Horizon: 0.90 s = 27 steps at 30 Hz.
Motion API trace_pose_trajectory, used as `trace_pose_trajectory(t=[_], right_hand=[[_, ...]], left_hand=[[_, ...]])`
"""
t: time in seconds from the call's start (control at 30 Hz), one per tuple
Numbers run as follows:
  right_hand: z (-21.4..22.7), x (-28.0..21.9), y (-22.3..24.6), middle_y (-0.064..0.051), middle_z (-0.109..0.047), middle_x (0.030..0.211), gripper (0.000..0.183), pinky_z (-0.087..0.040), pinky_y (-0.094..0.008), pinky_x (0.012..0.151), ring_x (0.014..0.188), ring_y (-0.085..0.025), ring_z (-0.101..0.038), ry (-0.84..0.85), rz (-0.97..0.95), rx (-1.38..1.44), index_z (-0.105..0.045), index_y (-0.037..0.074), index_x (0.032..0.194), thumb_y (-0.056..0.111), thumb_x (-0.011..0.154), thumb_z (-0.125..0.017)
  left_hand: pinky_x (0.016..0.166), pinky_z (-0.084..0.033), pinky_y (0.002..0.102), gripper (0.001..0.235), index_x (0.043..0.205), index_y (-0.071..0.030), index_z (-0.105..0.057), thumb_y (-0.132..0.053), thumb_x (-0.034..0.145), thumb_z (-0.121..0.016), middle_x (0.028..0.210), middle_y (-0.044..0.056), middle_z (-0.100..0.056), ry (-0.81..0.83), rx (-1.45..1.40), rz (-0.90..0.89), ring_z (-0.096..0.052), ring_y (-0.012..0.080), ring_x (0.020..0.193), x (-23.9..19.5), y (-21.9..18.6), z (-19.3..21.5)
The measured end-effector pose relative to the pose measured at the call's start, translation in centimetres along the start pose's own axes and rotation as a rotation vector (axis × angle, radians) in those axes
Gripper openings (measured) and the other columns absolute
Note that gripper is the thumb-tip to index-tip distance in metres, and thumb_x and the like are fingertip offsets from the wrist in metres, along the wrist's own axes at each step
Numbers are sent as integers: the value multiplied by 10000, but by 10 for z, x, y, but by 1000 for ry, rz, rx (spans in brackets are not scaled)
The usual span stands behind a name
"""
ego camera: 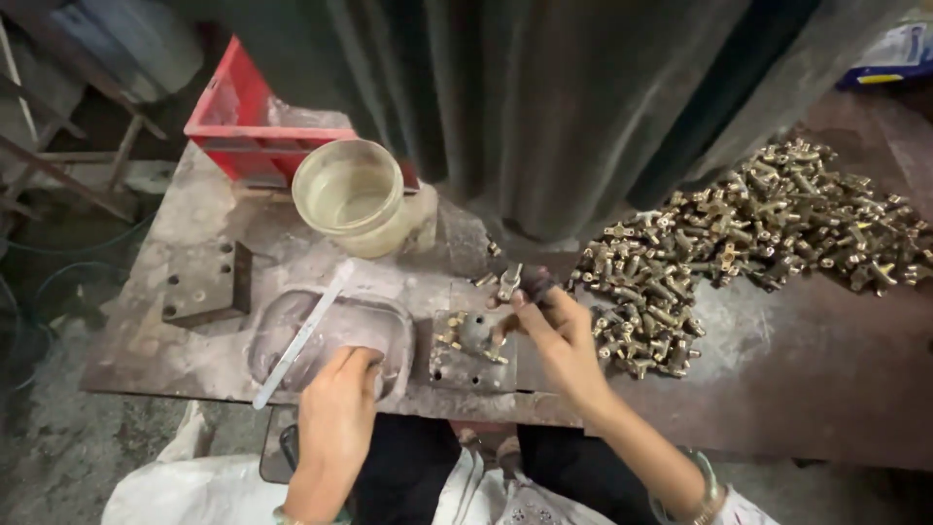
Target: The recorder is picking up brass T-shaped fittings one by one from a workbench to inspect them.
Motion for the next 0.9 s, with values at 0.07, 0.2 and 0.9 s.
trace_pose_trajectory(t=[0.07, 0.2, 0.9], right_hand=[[-9, 0, 23, -77, -714, 967, 162, -572, -327, 739, 775, -175, -709, -6, -49, 37, -652, -34, 1097, 103, 1035, -595], [2, 2, 2, -65, -716, 980, 156, -590, -328, 774, 814, -175, -720, 22, -5, -27, -655, -42, 1092, 94, 1036, -603], [-7, 0, 22, -61, -720, 979, 181, -544, -308, 700, 749, -142, -658, 14, -57, 15, -683, -10, 1115, 106, 1011, -593]], left_hand=[[746, -531, 481, 177, 995, -74, -723, -44, 832, -659, 972, 130, -707, 22, 33, -35, -675, 394, 870, 0, 5, -10], [760, -548, 444, 118, 937, -95, -748, -71, 839, -686, 944, 112, -733, 28, -7, -32, -696, 361, 868, 2, 4, -16], [634, -568, 315, 217, 979, -27, -724, -18, 769, -780, 958, 100, -720, -160, -532, 3, -724, 263, 759, -39, -76, -76]])
Point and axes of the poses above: each hand's wrist, its own x-axis towards the middle knuckle, its own z-axis out of the back of the hand, y = z × x, the point moved 2 cm from there along x, towards the middle knuckle
